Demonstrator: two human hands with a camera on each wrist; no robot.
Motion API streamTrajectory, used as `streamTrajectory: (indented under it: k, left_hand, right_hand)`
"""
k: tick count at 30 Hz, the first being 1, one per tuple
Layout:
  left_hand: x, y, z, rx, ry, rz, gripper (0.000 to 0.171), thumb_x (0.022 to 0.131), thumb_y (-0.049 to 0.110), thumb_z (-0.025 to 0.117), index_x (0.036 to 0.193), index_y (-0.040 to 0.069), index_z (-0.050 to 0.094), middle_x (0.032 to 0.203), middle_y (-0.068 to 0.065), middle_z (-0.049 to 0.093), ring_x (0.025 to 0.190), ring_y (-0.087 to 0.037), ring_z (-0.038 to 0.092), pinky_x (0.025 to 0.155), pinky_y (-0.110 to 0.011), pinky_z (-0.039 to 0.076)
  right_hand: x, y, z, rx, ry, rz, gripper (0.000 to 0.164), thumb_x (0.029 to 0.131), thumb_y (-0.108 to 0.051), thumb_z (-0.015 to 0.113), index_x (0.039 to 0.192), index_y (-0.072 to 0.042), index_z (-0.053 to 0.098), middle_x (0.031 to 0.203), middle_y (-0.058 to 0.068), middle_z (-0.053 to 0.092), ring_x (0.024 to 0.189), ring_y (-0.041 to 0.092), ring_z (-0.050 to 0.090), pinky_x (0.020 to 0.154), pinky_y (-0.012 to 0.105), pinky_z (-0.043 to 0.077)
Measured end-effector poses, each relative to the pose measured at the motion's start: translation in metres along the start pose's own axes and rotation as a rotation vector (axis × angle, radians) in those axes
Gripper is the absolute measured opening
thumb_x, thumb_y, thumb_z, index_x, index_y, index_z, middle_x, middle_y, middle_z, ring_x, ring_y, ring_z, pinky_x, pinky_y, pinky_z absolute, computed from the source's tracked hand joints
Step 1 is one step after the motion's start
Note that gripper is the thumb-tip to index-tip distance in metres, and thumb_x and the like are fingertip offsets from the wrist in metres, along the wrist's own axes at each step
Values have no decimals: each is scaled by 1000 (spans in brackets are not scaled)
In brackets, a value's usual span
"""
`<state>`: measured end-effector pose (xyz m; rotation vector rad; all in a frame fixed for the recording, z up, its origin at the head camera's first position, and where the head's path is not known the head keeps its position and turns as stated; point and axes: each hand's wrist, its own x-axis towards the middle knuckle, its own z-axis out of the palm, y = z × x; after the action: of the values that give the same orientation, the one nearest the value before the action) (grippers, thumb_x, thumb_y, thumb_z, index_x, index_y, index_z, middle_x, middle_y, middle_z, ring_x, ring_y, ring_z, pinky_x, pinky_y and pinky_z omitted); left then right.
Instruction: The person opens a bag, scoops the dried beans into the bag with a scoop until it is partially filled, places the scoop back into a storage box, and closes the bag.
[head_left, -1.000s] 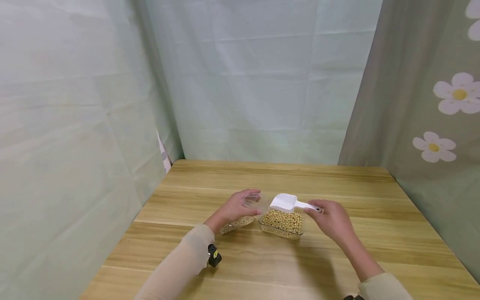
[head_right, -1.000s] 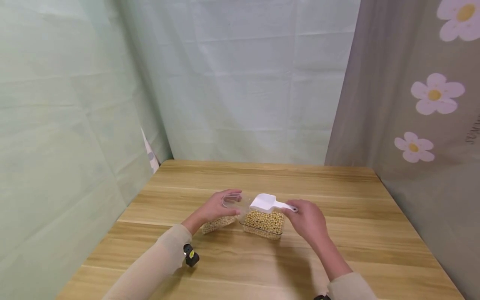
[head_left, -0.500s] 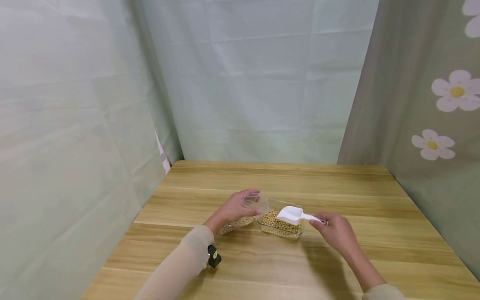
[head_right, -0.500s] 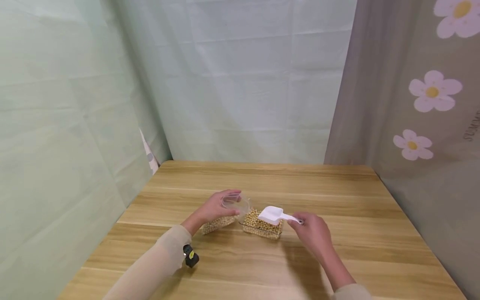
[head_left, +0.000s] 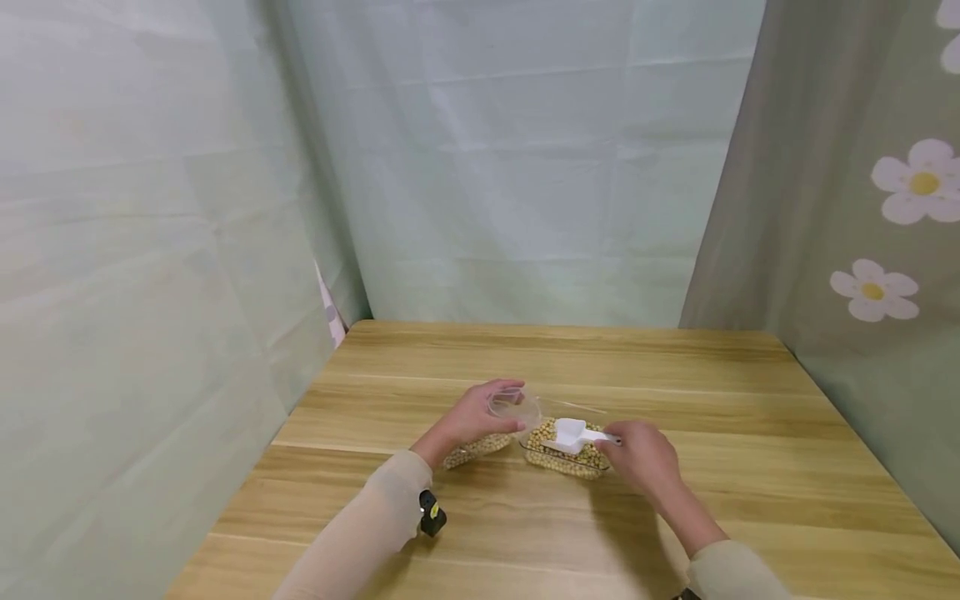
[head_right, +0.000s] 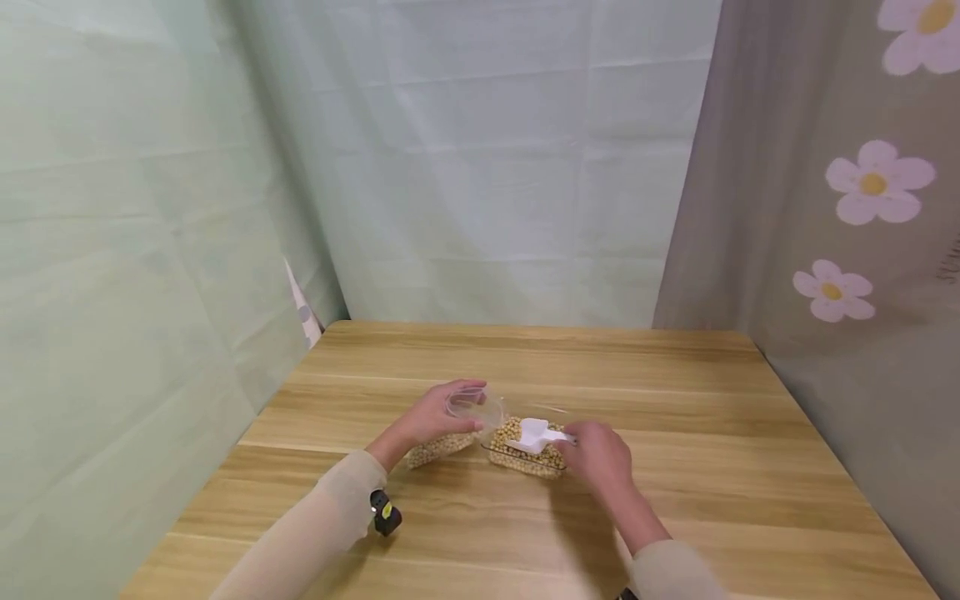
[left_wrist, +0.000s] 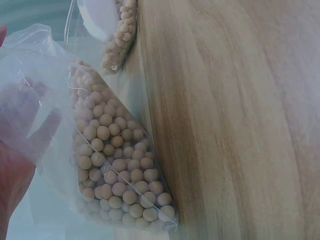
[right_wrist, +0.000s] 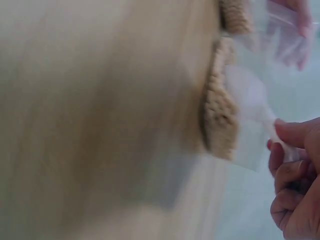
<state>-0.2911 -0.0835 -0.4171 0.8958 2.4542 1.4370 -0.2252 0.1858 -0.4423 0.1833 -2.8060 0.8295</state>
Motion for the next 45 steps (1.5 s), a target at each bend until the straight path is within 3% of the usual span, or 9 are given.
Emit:
streamTrajectory:
  k: [5,13,18,24,34,39,45]
  left_hand:
    - [9,-26,5,32,25,-15,66,72,26,76,131,17,47,117,0,58,108,-15,52,82,-28,45]
    - [9,-28,3,31,39,-8,66,72,27,76,131,17,47,116,1,58,108,-15,52,83,-29,45]
    - [5,-18,-1,9,31,17,65,74,20,75,131,10,46,118,-9,57,110,-22,51,84,-32,45]
    - [-3,3,-7,-30,11,27,63,76,13,73,132,3,44,120,-19,54,112,-31,49,85,-34,44]
    - [-3,6,-8,-39,5,16,63,77,14,72,132,3,43,121,-19,54,113,-30,49,86,-33,44]
    - [-3,7,-8,-34,-1,19,63,77,15,72,132,2,43,121,-19,54,113,-29,49,86,-31,44]
    - [-2,8,-7,-12,-16,14,64,77,17,72,132,3,43,122,-20,53,114,-29,48,86,-32,43]
  right_hand:
    - [1,4,16,94,49,13,26,80,-24,68,100,-8,70,88,7,68,77,22,62,59,38,46]
    - [-3,9,17,218,57,67,31,82,-26,66,105,-6,68,91,7,66,66,15,51,57,31,40]
    - [-7,15,16,308,41,111,29,83,-29,66,104,-9,68,91,7,65,64,16,49,56,30,40]
    - [-11,19,6,322,39,134,35,83,-34,65,106,-8,67,74,4,58,53,14,42,45,28,36]
    - [-10,15,-30,274,50,132,41,84,-36,63,111,-5,65,61,2,50,46,14,36,39,28,31]
    - [-3,4,-46,259,40,95,42,84,-38,62,111,-6,65,69,4,57,53,16,40,43,28,34]
    - [6,-21,-51,216,57,-21,36,83,-34,65,106,-7,68,85,5,65,62,16,49,51,30,40]
